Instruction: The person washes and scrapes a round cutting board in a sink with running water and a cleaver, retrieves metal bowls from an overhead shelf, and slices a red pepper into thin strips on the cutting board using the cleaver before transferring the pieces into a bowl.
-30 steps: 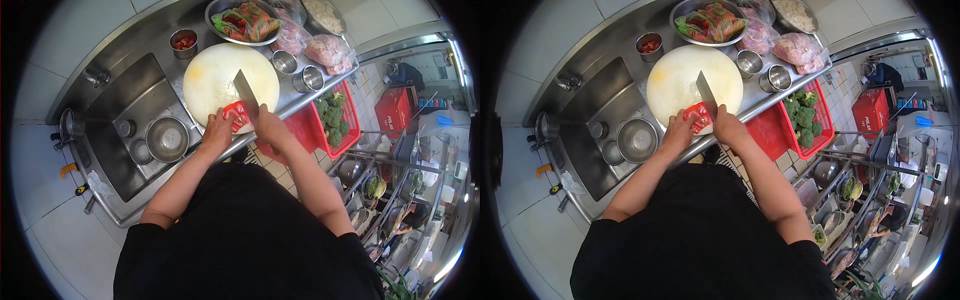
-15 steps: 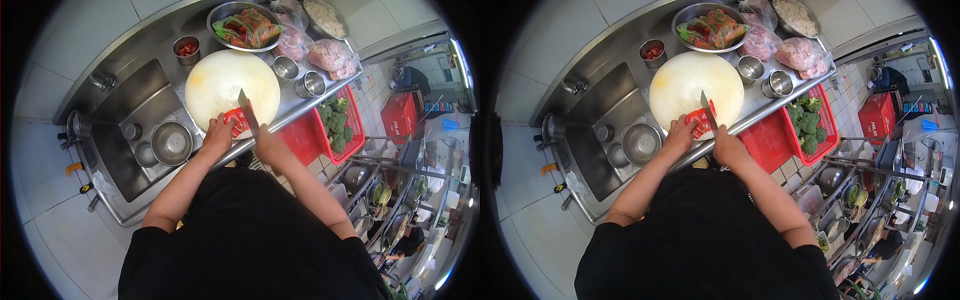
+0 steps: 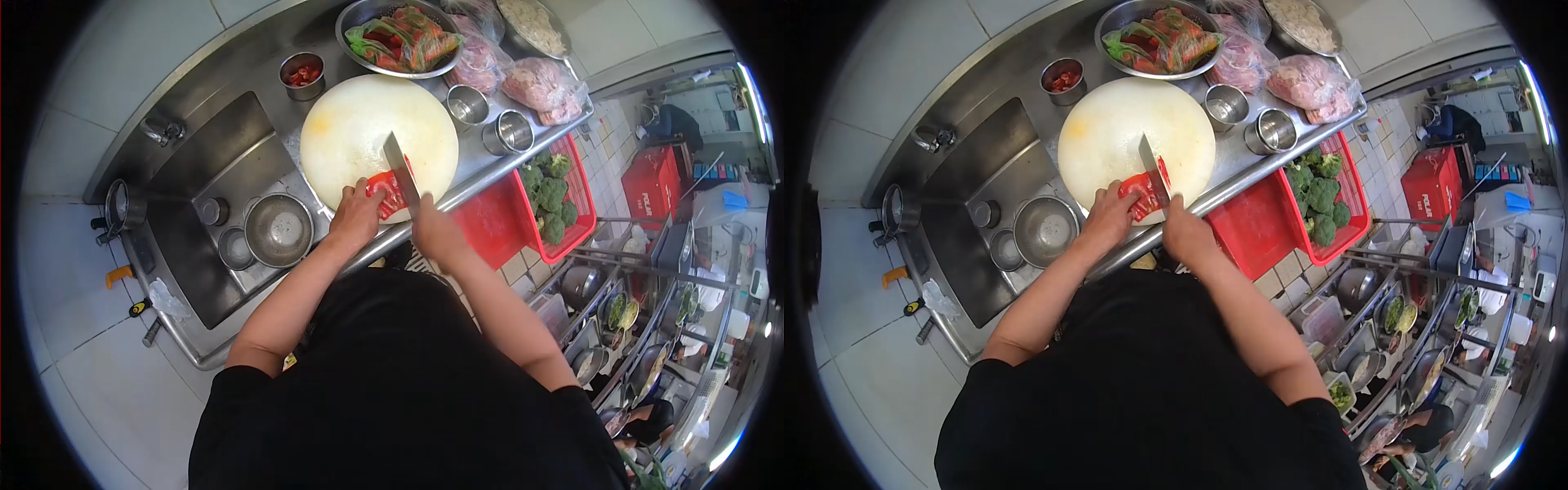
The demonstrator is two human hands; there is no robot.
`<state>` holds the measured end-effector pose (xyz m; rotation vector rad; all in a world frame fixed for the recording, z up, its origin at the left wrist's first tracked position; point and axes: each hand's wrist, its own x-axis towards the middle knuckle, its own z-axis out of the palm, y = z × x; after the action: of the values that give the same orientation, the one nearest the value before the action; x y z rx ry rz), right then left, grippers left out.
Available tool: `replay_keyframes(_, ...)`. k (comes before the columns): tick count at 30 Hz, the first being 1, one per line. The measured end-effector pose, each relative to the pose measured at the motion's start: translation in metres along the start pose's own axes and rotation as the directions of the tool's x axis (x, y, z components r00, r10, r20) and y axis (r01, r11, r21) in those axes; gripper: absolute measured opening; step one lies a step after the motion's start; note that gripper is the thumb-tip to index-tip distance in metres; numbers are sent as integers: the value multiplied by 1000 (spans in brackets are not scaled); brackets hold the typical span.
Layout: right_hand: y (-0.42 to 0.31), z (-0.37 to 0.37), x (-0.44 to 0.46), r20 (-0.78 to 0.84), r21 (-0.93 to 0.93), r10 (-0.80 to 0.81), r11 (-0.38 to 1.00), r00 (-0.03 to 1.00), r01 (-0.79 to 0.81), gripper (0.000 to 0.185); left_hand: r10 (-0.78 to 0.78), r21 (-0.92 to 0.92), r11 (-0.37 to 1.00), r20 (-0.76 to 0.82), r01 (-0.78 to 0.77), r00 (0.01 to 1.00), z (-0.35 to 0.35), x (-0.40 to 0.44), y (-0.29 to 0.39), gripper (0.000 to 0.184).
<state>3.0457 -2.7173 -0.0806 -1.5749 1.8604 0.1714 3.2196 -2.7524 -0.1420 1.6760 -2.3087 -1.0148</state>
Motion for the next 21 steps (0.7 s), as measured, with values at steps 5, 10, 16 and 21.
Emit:
replay_keyframes(5, -17, -36, -18, 103, -50, 24, 999, 994, -19, 27, 3, 27, 1000, 66, -4, 998, -2, 1, -1, 48)
replay_keyframes(10, 2, 6, -2, -24, -19, 25, 999, 999, -25, 29, 62, 20, 998, -8, -62, 998, 2, -2, -4, 47)
replay_keyframes(16, 6, -6, -9, -32, -29, -63, 998, 997, 62, 28, 113, 13, 994, -37, -112, 993, 0, -1, -6, 49)
replay_keyframes(21, 6, 10, -2, -103, -44, -24, 999, 994, 19, 29, 141, 31, 990, -48, -140, 989, 3, -1, -8, 46)
